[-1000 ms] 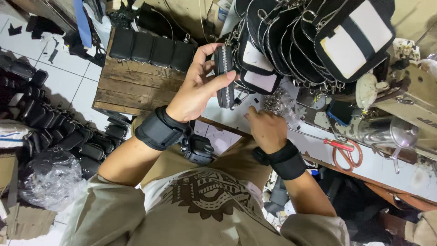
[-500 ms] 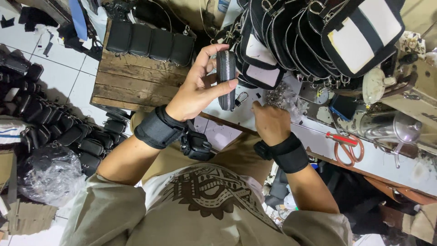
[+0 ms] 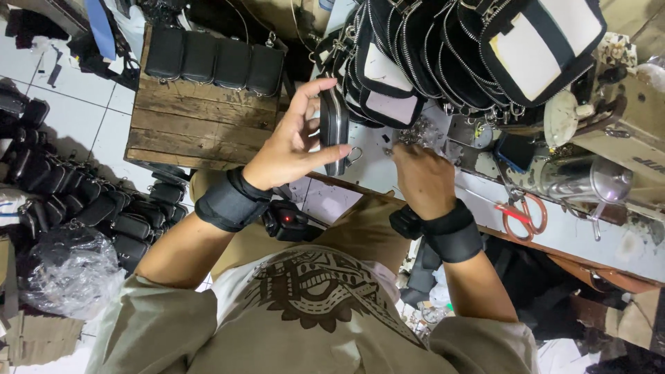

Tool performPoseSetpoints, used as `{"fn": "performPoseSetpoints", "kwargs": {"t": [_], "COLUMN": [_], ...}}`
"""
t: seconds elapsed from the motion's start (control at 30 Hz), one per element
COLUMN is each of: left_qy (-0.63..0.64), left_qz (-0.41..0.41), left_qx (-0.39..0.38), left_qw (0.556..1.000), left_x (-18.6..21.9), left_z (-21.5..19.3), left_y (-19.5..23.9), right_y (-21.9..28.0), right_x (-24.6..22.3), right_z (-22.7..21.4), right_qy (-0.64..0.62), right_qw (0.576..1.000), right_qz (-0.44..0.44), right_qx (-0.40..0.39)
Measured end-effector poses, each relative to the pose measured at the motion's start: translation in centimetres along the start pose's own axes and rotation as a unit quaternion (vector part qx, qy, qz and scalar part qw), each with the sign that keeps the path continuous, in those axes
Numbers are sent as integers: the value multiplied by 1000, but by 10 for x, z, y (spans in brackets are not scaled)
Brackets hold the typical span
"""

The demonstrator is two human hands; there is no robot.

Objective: Attaching zipper sliders to leather pouches and testing the zipper mechanism

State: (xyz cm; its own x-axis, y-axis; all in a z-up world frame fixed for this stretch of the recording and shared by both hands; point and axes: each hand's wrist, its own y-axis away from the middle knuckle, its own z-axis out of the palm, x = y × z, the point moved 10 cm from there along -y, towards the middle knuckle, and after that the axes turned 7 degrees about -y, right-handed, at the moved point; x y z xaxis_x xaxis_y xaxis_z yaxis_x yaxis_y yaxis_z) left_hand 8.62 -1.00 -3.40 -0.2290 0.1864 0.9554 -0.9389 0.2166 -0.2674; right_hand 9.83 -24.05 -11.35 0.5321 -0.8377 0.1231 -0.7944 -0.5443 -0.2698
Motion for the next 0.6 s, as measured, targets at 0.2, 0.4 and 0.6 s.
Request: {"fn": "performPoseSetpoints", "kwargs": {"t": [0.2, 0.4, 0.6], "left_qy": [-91, -151, -150], "left_qz": [26, 50, 33], "left_qx": [-61, -84, -96], "left_qw": [994, 984, 983], "left_x": [2, -35, -40], "left_z": [22, 25, 28], "left_y": [7, 17, 19], "right_y": [26, 21, 34], "right_x": [-5, -13, -12], "right_z": [-17, -11, 14], "right_qy": [-115, -62, -122], "right_qw": [990, 997, 992], "right_qz": [-2, -44, -37], "right_qx": [77, 36, 19]}}
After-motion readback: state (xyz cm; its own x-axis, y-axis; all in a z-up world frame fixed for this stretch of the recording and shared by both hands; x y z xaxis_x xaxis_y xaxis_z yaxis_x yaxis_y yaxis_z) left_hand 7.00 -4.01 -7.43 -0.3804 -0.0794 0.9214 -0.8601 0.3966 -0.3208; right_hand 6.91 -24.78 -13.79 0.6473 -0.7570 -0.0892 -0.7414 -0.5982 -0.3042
